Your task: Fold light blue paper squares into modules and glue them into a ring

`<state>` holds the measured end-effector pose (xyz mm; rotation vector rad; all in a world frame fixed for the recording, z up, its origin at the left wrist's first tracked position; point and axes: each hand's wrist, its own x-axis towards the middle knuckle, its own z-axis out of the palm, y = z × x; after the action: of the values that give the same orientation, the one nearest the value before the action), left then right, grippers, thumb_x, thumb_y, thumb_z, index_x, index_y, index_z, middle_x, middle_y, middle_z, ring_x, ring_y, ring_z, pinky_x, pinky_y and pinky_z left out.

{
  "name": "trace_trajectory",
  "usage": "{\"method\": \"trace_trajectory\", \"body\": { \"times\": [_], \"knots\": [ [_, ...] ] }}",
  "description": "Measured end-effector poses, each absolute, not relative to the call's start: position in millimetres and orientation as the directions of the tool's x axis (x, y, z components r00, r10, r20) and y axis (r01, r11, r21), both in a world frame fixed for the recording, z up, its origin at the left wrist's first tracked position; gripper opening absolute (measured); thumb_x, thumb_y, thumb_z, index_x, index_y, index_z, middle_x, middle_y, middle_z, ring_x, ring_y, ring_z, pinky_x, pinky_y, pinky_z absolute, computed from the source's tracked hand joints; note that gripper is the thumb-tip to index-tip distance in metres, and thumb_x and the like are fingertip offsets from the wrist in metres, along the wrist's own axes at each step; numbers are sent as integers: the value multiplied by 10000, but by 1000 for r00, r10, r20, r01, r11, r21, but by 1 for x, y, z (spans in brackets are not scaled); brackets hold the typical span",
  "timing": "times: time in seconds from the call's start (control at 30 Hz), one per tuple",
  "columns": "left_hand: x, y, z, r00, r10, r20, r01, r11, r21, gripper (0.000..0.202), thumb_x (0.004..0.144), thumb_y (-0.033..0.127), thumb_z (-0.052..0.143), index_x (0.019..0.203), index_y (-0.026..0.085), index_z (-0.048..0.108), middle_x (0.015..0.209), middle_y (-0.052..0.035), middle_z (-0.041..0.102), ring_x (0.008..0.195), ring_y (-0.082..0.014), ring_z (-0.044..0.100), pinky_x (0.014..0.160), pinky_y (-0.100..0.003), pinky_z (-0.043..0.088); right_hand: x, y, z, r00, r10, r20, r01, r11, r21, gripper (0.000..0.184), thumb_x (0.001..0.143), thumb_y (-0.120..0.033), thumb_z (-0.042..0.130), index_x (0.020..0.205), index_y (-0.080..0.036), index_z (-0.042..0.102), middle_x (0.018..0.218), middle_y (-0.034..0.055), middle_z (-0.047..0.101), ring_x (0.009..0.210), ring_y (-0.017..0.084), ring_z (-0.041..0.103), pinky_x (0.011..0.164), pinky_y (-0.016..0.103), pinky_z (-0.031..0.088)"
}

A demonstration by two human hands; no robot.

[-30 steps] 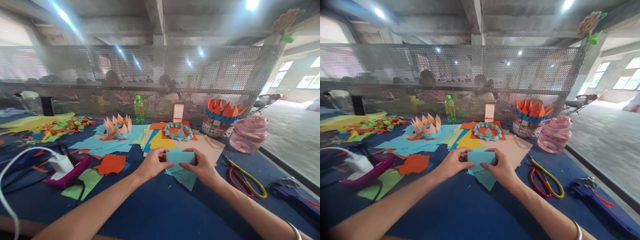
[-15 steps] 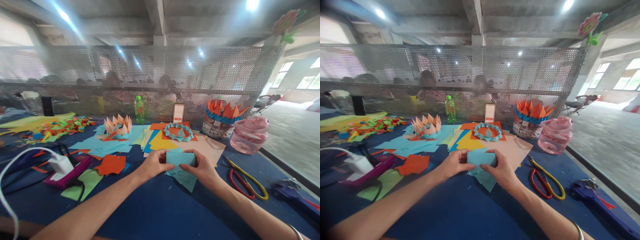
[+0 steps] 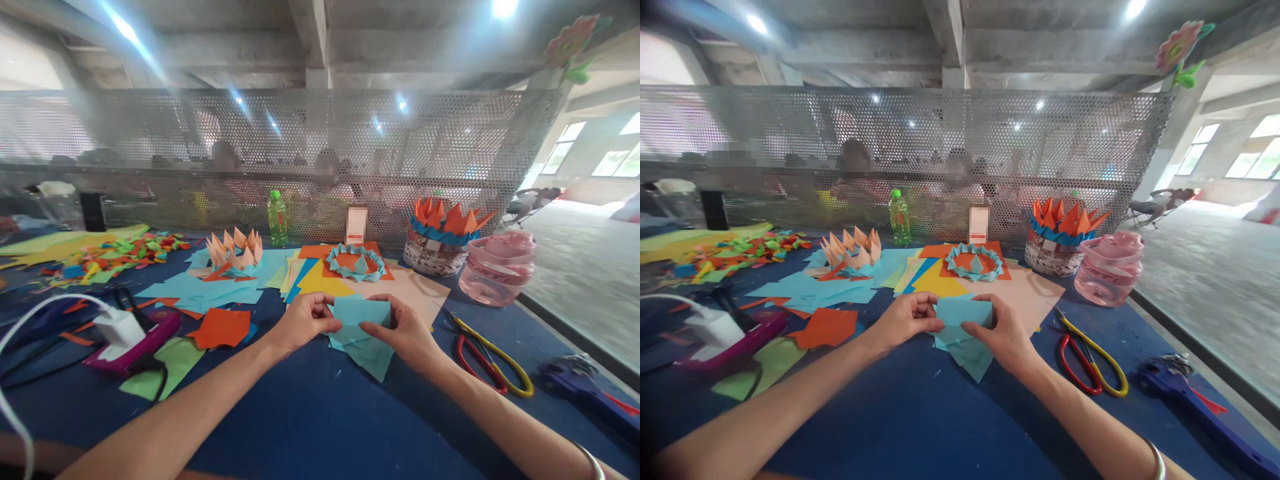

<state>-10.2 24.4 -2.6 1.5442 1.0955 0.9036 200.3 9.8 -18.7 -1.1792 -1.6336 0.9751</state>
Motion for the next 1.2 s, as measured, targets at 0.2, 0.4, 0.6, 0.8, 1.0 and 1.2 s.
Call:
{"method": "trace_trajectory", "body": {
  "times": [0.2, 0.4, 0.6, 0.8, 1.0, 1.2],
  "knots": [
    [-15, 24, 3, 302, 951, 64, 159, -116, 980, 390, 631, 253, 733, 978, 137, 596, 728, -4, 629, 686, -132, 602, 687, -268, 459, 204, 13, -19, -145, 964, 221, 250, 252, -935, 456, 674, -409, 703, 1033, -179, 540, 741, -10, 573, 625, 133, 523, 526, 231, 437],
    [-5, 16, -6, 434, 900, 34, 128, -99, 987, 534, 591, 297, 790, 1053, 130, 581, 861, -47, 625, 814, -157, 585, 775, -297, 456, 191, 1, -19, -188, 962, 198, 304, 249, -920, 457, 673, -376, 707, 1052, -188, 532, 670, -38, 504, 567, 106, 441, 487, 212, 368],
    [-3, 14, -10, 344, 937, 54, 131, -104, 986, 691, 556, 324, 814, 1161, 166, 521, 1159, -108, 555, 976, -205, 553, 799, -307, 456, 186, -6, -17, -201, 959, 200, 309, 256, -916, 426, 690, -383, 692, 1041, -192, 546, 662, -39, 480, 564, 100, 408, 481, 204, 342],
    [0, 9, -5, 446, 893, -55, 0, 62, 998, 545, 561, 308, 811, 1040, 143, 611, 864, -25, 644, 754, -143, 573, 715, -257, 441, 188, -7, -16, -207, 953, 222, 325, 281, -903, 420, 694, -367, 692, 1042, -183, 548, 664, -41, 469, 580, 96, 395, 491, 198, 337],
    [3, 9, -6, 443, 895, -53, 16, 51, 999, 279, 547, 296, 802, 687, 112, 645, 591, 28, 570, 553, -88, 480, 567, -211, 367, 187, -4, -19, -208, 960, 190, 307, 249, -919, 466, 674, -401, 709, 1051, -188, 535, 666, -38, 491, 569, 102, 426, 477, 205, 346],
    [-3, 13, -5, 405, 914, -34, 76, 3, 997, 246, 554, 291, 786, 614, 117, 622, 541, 31, 546, 507, -80, 448, 512, -207, 338, 189, 0, -18, -277, 948, 160, 138, 204, -969, 447, 693, -351, 701, 1054, -183, 498, 710, -23, 579, 614, 116, 521, 532, 220, 409]
  ]
}}
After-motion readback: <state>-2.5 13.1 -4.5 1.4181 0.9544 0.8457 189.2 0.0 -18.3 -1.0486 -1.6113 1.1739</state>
